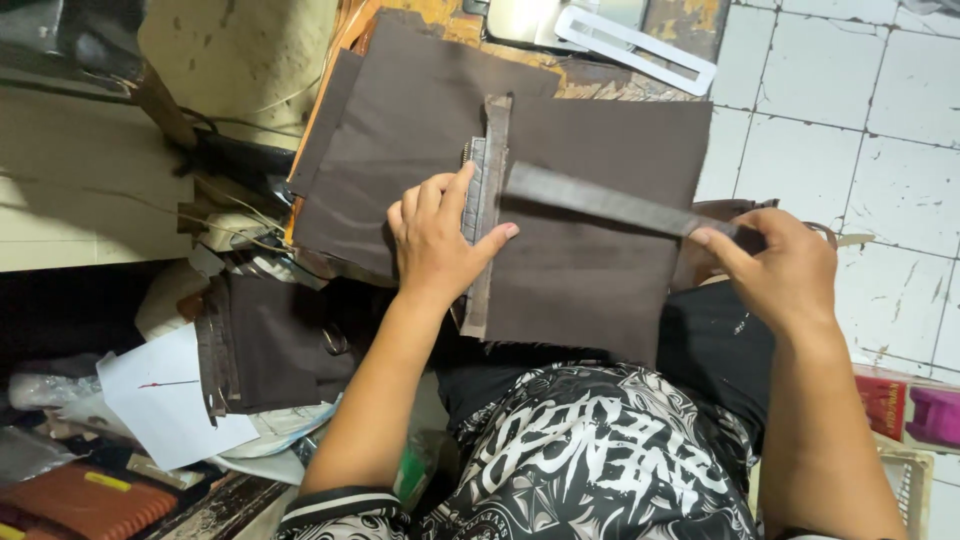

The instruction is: Measuring and marking leather components on a workbench using a metal ruler and a pencil

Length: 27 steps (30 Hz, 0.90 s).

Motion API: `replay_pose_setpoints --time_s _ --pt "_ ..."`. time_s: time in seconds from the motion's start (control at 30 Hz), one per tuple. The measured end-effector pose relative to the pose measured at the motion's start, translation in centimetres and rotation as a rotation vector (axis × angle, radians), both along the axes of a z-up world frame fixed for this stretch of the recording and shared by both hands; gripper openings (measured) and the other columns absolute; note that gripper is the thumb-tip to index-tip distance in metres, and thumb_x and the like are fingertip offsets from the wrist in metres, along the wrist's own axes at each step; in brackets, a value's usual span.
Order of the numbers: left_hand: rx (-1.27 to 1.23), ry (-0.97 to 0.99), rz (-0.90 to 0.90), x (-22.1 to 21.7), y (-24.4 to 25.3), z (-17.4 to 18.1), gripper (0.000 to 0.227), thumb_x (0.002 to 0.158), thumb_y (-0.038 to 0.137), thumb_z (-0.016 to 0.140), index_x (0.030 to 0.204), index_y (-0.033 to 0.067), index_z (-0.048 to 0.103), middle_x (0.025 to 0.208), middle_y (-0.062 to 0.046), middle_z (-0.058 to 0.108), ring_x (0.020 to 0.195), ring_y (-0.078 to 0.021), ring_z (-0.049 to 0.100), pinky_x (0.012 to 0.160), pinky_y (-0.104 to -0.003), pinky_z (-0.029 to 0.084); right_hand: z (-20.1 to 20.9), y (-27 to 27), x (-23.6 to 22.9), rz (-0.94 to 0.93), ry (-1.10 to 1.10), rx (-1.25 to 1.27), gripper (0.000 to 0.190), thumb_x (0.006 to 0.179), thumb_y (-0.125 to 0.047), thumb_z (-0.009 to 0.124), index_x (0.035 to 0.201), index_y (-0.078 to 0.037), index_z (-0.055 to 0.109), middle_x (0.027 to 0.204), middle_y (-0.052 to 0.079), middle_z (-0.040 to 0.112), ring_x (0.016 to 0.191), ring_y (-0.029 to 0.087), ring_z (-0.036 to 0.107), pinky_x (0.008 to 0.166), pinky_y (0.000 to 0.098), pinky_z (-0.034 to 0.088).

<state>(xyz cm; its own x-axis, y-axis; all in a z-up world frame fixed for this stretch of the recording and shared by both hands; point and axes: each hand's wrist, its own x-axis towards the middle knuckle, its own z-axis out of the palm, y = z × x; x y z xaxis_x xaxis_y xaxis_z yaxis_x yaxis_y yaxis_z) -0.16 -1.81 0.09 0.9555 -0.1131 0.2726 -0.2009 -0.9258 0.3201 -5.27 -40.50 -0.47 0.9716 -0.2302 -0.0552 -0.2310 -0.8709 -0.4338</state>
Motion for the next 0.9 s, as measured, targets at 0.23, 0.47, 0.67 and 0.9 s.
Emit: replay_pose_setpoints --time_s 0.23,0.47,0.67,0.9 --pt "-0.364 0.28 0.031 1.3 -1.0 1.9 0.077 0.075 0.034 0.086 0.142 0.0187 0.051 0.1 0.002 0.066 0.099 -0.0236 0.066 0.097 -0.042 0.041 -0.5 -2.7 -1.3 -0.235 -0.111 0.41 0.038 0.092 -0.036 0.089 0.105 -0.013 0.063 0.084 -0.003 0.056 0.074 0.008 0.044 0.066 0.027 0.039" --pt "-0.623 0.714 -0.353 -0.8 -2.6 13.5 0.036 0.092 0.024 0.067 0.127 0.0165 0.066 0.108 0.007 0.072 0.096 -0.0055 0.062 0.085 -0.023 0.05 -1.4 -4.8 -2.6 -0.247 -0.376 0.644 0.023 0.108 -0.015 0.083 0.103 -0.011 0.06 0.089 -0.003 0.055 0.083 0.007 0.05 0.079 0.0233 0.045" --pt "-0.369 0.807 -0.971 -2.0 -4.3 21.7 0.022 0.093 0.029 0.069 0.111 0.0171 0.068 0.085 0.003 0.066 0.073 -0.0127 0.061 0.065 -0.028 0.046 -0.4 -5.6 -3.9 -0.275 -0.473 0.732 0.023 0.112 -0.011 0.081 0.103 -0.011 0.06 0.089 0.003 0.06 0.078 0.009 0.06 0.076 0.023 0.052" --pt "-0.042 0.901 -0.902 3.9 -7.5 17.6 0.036 0.084 0.034 0.077 0.116 0.0233 0.066 0.101 0.001 0.073 0.087 -0.0179 0.065 0.074 -0.033 0.045 1.1 -4.6 -3.9 -0.343 -0.425 0.761 0.021 0.109 -0.016 0.079 0.101 -0.012 0.06 0.082 0.002 0.058 0.071 0.011 0.063 0.065 0.0216 0.05"
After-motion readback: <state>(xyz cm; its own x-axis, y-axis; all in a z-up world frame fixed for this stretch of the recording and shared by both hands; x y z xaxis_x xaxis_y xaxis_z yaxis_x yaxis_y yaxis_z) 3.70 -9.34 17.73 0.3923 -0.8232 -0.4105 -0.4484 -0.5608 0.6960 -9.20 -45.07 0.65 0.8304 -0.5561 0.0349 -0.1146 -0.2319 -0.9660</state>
